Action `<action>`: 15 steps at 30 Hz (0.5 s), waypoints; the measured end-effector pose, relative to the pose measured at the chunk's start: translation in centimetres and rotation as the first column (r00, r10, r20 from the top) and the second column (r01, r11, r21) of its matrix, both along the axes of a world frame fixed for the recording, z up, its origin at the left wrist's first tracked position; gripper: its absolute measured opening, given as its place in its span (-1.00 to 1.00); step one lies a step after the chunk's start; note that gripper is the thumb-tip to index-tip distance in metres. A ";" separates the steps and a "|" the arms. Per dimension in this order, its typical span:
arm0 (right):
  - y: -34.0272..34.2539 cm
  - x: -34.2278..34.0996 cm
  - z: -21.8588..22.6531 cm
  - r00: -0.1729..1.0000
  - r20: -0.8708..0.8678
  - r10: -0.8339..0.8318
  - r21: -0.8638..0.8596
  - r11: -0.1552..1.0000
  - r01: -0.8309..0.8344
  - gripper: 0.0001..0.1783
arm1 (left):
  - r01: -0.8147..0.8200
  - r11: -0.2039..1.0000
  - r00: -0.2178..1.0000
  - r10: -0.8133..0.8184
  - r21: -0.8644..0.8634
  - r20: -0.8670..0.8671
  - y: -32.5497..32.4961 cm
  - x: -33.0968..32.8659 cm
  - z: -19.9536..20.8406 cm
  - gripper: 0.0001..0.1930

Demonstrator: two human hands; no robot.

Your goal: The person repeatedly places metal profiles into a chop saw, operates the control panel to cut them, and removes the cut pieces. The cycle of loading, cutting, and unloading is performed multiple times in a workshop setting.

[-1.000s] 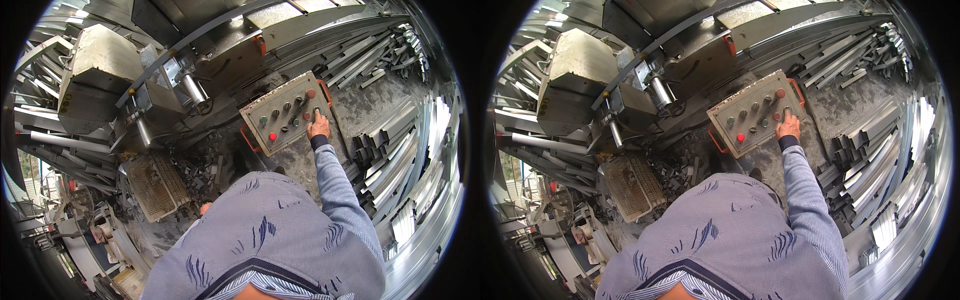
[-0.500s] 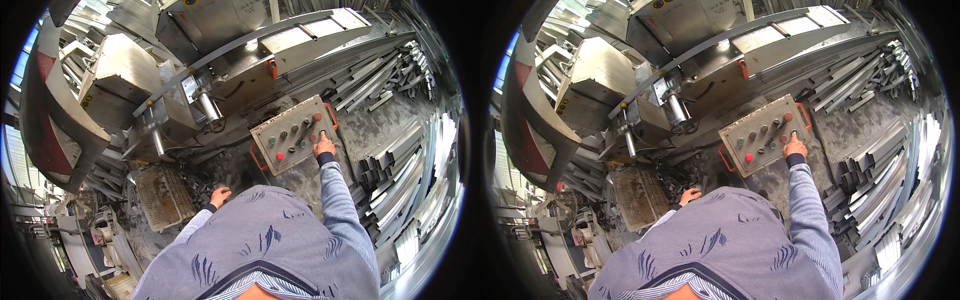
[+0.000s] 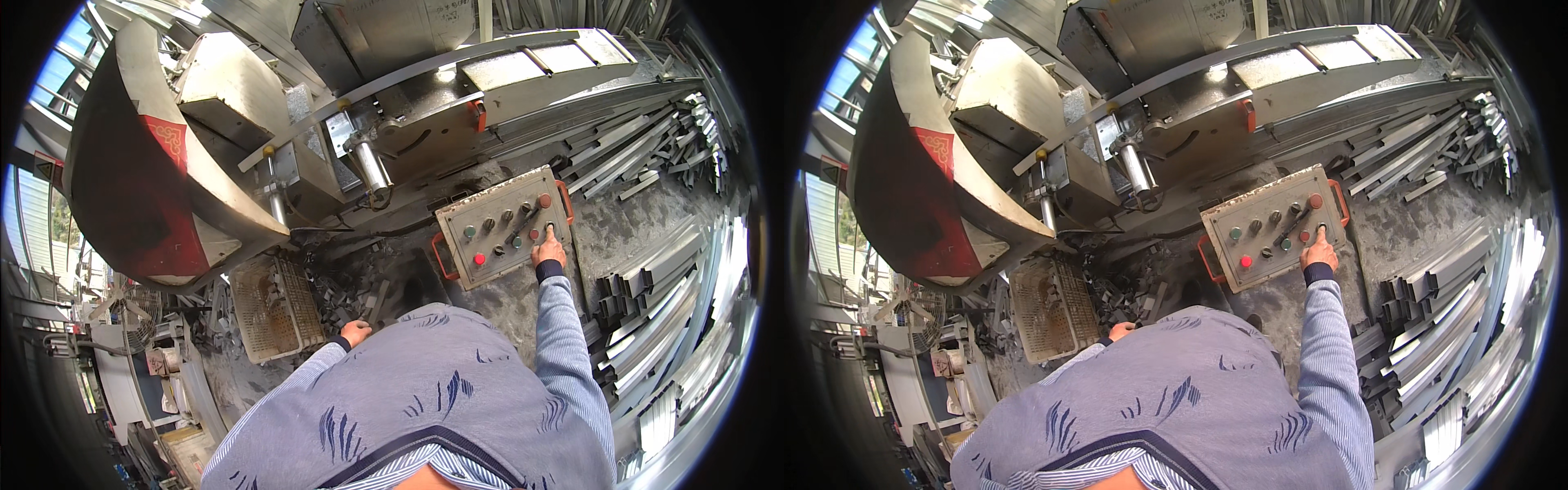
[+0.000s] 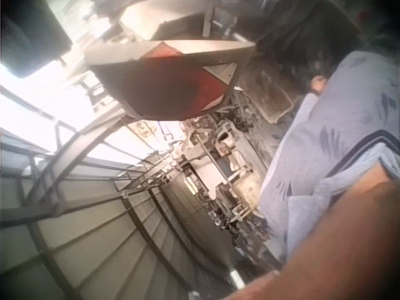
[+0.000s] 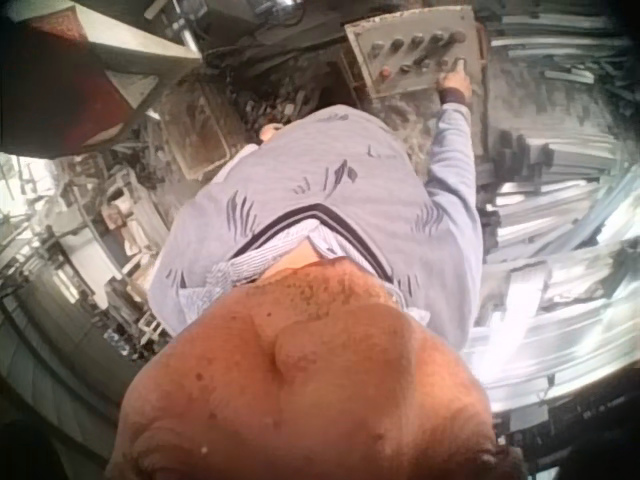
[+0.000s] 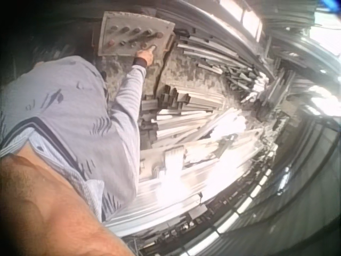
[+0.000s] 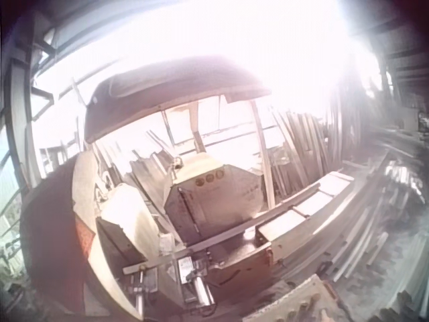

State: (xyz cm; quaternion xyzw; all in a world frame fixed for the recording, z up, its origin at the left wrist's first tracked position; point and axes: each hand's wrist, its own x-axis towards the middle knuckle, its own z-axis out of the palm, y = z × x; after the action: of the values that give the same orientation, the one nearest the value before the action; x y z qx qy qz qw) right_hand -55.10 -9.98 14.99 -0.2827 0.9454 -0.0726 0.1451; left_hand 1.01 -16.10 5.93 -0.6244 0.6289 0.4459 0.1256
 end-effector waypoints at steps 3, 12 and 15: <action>0.2 0.0 -0.3 1.000 -0.007 0.015 -0.010 1.000 -0.015 -0.23 | -0.027 0.998 1.000 0.027 -0.049 -0.006 0.6 0.8 0.2 -0.58; 0.4 -0.7 -1.6 0.995 -0.053 0.085 0.022 0.996 -0.084 -0.19 | -0.180 0.981 0.963 0.162 -0.066 -0.218 2.3 -1.2 0.5 -0.68; 0.5 -0.9 -2.2 0.993 -0.059 0.104 0.029 0.994 -0.102 -0.19 | -0.202 0.978 0.956 0.185 -0.052 -0.228 3.2 -1.1 0.6 -0.69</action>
State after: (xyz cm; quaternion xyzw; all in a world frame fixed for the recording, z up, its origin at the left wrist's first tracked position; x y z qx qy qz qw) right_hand -56.05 -9.45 12.82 -0.3311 0.9344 -0.0440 0.1235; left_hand -0.08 -12.91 6.57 -0.6336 0.5909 0.4992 -0.0132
